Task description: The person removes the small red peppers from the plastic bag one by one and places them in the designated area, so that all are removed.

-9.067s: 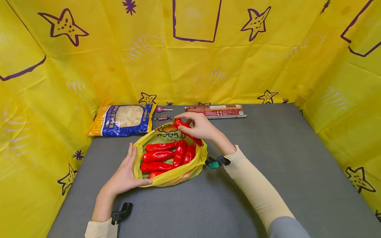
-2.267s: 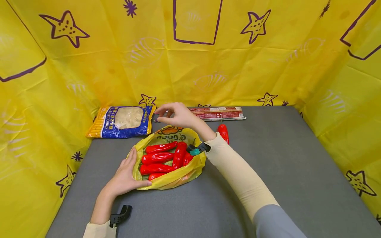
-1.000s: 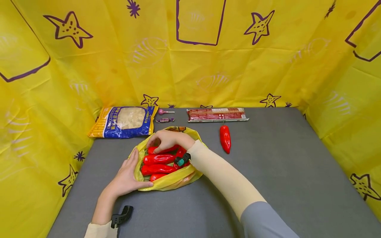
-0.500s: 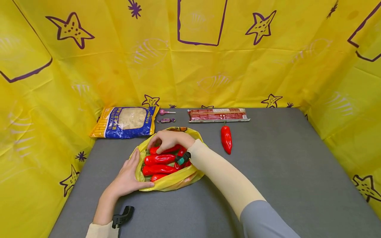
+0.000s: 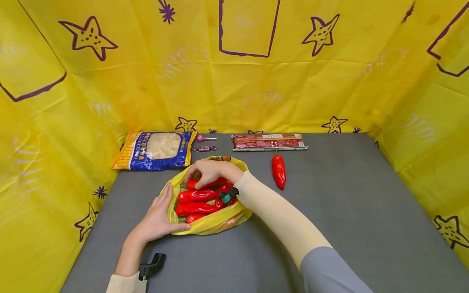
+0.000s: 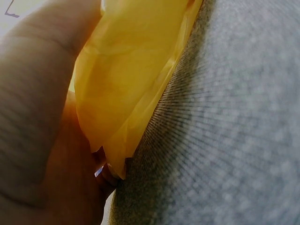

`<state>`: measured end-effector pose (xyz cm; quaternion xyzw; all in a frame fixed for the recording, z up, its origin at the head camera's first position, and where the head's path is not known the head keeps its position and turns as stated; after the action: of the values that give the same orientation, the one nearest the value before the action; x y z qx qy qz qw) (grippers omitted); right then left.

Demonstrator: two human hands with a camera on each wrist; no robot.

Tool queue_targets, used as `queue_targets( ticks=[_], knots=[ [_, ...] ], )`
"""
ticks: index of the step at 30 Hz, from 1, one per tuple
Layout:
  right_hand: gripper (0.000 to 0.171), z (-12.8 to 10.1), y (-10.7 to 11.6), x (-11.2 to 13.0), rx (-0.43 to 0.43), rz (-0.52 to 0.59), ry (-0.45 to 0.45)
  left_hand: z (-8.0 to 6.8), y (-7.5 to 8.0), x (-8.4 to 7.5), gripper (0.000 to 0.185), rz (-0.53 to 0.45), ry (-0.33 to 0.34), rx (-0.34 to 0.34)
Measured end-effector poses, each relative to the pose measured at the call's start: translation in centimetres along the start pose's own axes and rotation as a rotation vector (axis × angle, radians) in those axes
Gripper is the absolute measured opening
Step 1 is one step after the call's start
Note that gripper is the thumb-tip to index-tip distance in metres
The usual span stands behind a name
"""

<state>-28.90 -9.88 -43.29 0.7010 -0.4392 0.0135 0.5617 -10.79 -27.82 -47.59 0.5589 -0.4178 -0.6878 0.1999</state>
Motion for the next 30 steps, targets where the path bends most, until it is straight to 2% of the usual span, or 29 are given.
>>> queue_targets(
  ticks=[9,19,25,30],
  knots=[
    [0.039,-1.2,0.8,-0.5,-0.033,-0.02,-0.019,0.2,0.1,-0.2,0.146,0.01,0.002,0.005],
    [0.042,-2.8,1.1,-0.9,-0.084,-0.007,0.016,0.1,0.0,-0.3,0.147,0.014,0.005,0.004],
    [0.043,-3.6,1.3,-1.1,-0.094,-0.012,0.013,0.1,0.0,-0.2,0.147,0.013,0.017,0.008],
    [0.043,-4.5,1.5,-1.4,-0.135,-0.012,0.005,0.1,0.0,-0.3,0.148,0.013,0.015,0.01]
  ],
)
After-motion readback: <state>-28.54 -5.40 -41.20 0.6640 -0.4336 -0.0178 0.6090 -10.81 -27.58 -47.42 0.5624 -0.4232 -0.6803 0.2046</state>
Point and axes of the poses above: each hand's wrist, its own z-axis towards the middle knuckle, its own y-axis out of the back of the hand, x = y × z, the point moved 2 cm from there along z, towards the middle knuckle, and after that the axes turned 15 degrees about -y, right-handed, at the moved point
